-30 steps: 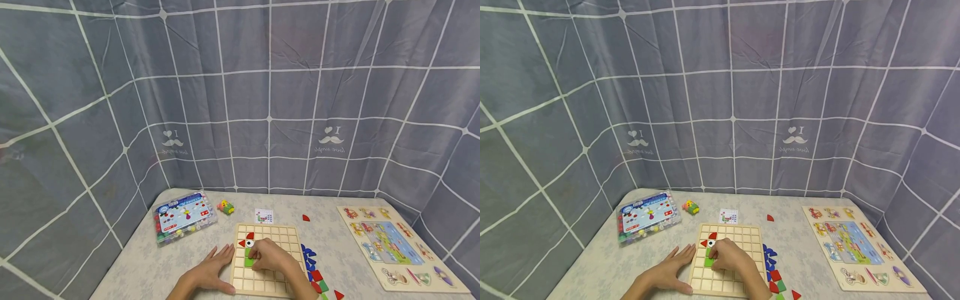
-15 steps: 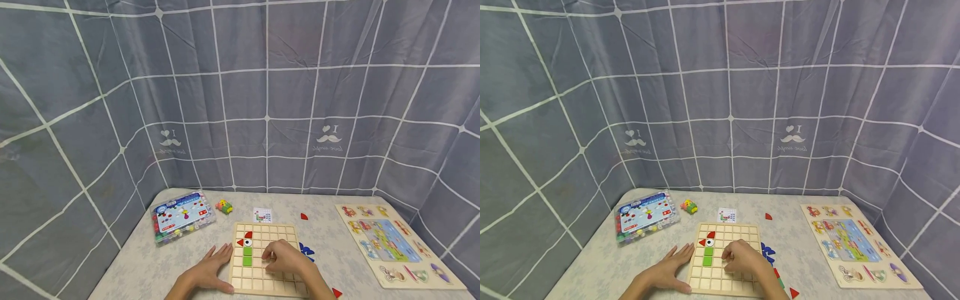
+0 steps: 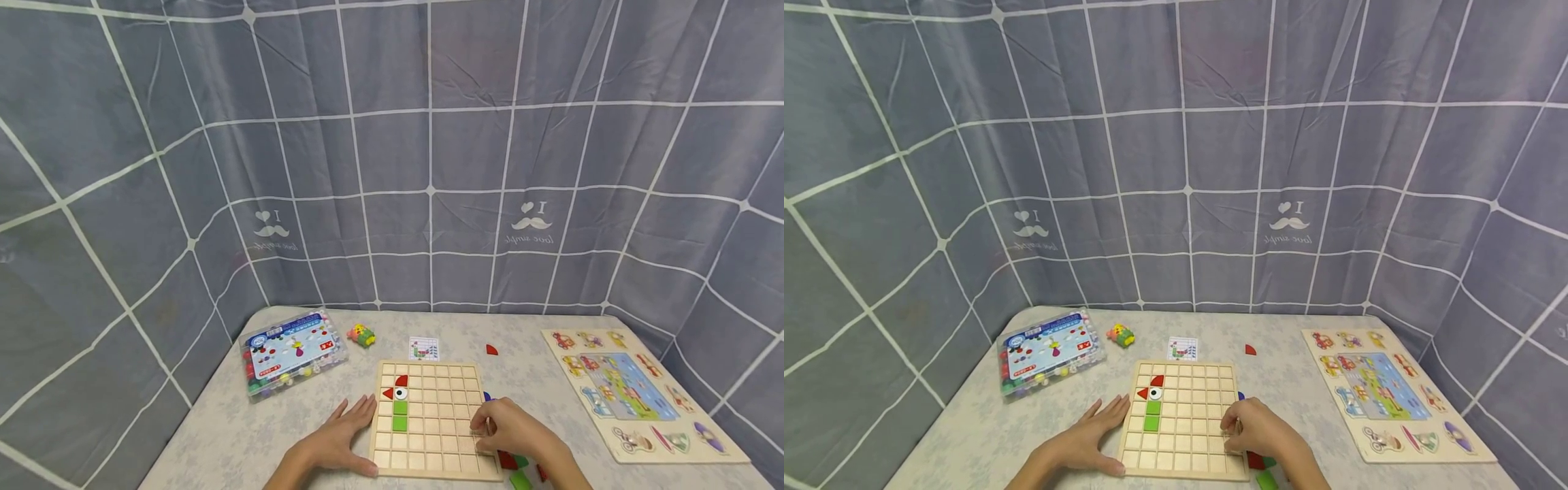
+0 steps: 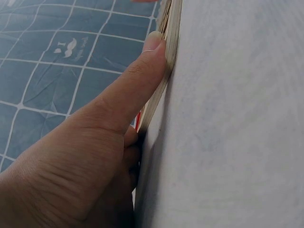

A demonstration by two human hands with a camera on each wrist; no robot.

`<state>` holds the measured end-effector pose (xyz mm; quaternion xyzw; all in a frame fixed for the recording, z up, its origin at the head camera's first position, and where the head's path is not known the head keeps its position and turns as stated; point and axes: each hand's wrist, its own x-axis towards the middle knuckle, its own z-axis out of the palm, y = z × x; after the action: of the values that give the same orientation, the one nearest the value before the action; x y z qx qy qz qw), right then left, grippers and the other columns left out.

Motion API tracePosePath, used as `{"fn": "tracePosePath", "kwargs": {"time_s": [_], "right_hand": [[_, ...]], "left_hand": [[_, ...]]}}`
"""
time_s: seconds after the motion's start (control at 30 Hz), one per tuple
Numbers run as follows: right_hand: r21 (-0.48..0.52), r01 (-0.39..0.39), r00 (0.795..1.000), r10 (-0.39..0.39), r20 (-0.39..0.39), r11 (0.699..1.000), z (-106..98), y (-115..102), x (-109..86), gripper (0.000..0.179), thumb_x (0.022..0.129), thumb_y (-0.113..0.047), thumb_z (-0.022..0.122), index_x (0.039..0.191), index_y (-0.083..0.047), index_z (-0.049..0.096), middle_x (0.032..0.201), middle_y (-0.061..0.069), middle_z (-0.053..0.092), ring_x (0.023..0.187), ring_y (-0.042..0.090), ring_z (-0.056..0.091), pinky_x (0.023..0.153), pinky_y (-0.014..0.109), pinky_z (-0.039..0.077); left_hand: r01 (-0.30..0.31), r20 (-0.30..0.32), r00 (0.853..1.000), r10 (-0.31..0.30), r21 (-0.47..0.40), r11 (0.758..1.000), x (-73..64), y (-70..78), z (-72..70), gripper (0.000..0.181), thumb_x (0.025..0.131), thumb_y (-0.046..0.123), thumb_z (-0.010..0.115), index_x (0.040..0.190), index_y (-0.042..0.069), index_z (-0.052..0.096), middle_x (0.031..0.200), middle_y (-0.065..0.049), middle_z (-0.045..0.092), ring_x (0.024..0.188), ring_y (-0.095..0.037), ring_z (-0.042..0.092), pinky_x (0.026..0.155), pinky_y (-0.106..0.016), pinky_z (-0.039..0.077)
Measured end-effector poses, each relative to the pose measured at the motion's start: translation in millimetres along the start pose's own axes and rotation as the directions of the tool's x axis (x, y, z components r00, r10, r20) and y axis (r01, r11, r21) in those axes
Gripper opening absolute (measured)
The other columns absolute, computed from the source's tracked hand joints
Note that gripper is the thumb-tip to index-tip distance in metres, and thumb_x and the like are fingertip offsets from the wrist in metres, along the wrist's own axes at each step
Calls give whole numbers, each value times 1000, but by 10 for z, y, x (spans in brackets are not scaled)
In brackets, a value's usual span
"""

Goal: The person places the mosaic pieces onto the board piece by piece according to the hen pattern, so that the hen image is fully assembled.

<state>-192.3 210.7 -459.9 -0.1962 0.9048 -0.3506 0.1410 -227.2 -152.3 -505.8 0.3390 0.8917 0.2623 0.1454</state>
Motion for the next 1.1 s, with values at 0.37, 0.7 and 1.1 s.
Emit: {"fn": "tracePosePath", "kwargs": {"time_s": [0.37,0.7,1.1], "right_hand": [[-34,-66,998,66,0,997,-151,246,-290,12,77,-13,80,83,-10,71,74,-3,61,61,3,47,53,22,41],[-125,-262,963,251,-101,957,-159,304,-366,20,72,-21,85,75,-12,67,67,-4,58,60,10,48,52,22,40],[-91,-194,980,189,-56,977,-141,326,-388,15,75,-14,82,77,-11,68,67,-4,58,57,7,46,50,21,38]], "left_hand": [[-11,0,1000,11,-2,1000,30,-5,22,110,75,57,76,153,-1,23,162,-15,19,151,-35,15,119,-63,5],[-5,-5,1000,5,-12,1000,4,-21,14,110,75,57,75,153,-1,23,162,-16,19,151,-36,16,119,-64,5],[2,11,1000,-2,-20,1000,6,-24,5,110,76,58,75,153,0,21,163,-15,18,151,-36,15,119,-64,4]]}}
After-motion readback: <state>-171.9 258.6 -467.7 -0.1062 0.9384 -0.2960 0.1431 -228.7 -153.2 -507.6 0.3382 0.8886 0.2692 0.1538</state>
